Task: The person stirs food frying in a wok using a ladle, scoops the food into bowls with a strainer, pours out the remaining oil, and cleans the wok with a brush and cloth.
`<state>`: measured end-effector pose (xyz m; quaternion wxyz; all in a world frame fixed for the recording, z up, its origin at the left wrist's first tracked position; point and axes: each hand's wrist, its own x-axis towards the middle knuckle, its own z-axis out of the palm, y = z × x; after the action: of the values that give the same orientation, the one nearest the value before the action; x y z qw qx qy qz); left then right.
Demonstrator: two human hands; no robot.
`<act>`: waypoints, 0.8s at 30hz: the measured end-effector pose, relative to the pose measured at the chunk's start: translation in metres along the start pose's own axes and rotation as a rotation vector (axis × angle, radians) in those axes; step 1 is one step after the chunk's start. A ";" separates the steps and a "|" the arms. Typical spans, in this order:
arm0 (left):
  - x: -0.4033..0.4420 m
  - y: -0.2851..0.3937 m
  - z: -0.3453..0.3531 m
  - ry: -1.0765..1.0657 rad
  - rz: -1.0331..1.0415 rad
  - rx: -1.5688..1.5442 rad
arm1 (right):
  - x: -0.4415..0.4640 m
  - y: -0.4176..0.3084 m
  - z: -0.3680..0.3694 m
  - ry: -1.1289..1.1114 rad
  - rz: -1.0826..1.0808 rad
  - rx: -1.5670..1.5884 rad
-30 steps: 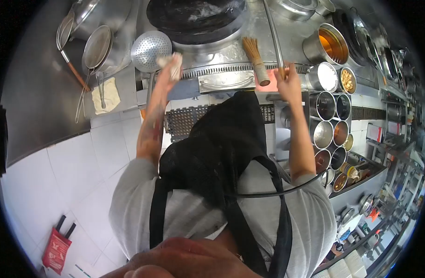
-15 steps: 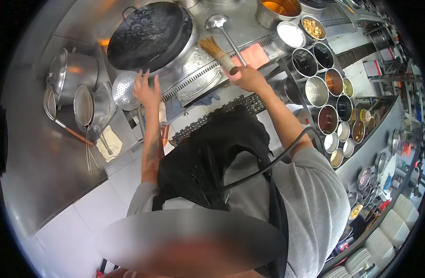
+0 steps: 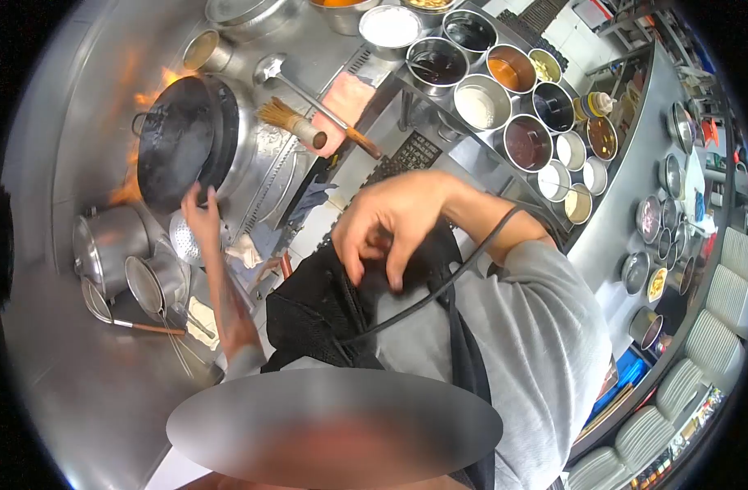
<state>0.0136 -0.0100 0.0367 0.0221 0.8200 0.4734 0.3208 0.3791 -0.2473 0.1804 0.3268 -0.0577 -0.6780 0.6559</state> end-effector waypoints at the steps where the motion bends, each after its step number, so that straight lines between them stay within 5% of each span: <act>1: -0.025 0.008 -0.032 -0.340 -0.108 -0.135 | -0.005 0.004 0.005 0.006 -0.106 -0.004; 4: -0.089 0.055 -0.130 -1.388 -0.709 -0.955 | -0.018 -0.002 0.018 0.008 -0.189 0.058; 6: -0.107 0.085 -0.156 -1.678 -0.798 -1.162 | -0.014 -0.015 0.028 0.175 -0.141 0.029; 10: -0.110 0.101 -0.121 -1.779 -0.764 -1.176 | 0.003 -0.033 0.049 0.228 -0.287 -0.181; 12: -0.100 0.102 -0.102 -1.799 -0.718 -1.164 | 0.005 -0.053 0.059 0.291 -0.043 -0.110; 16: -0.092 0.091 -0.100 -1.846 -0.648 -1.150 | 0.025 -0.042 0.077 0.146 -0.161 -0.354; 19: -0.091 0.079 -0.105 -1.880 -0.601 -1.152 | 0.031 -0.066 0.091 0.112 0.050 -0.263; 24: -0.082 0.072 -0.117 -1.983 -0.472 -1.132 | 0.036 -0.065 0.126 0.228 -0.053 -0.524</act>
<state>-0.0237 -0.1453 0.1124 0.8044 0.4759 0.1786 -0.3076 0.3091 -0.3450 0.2633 0.3921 -0.1958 -0.7845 0.4388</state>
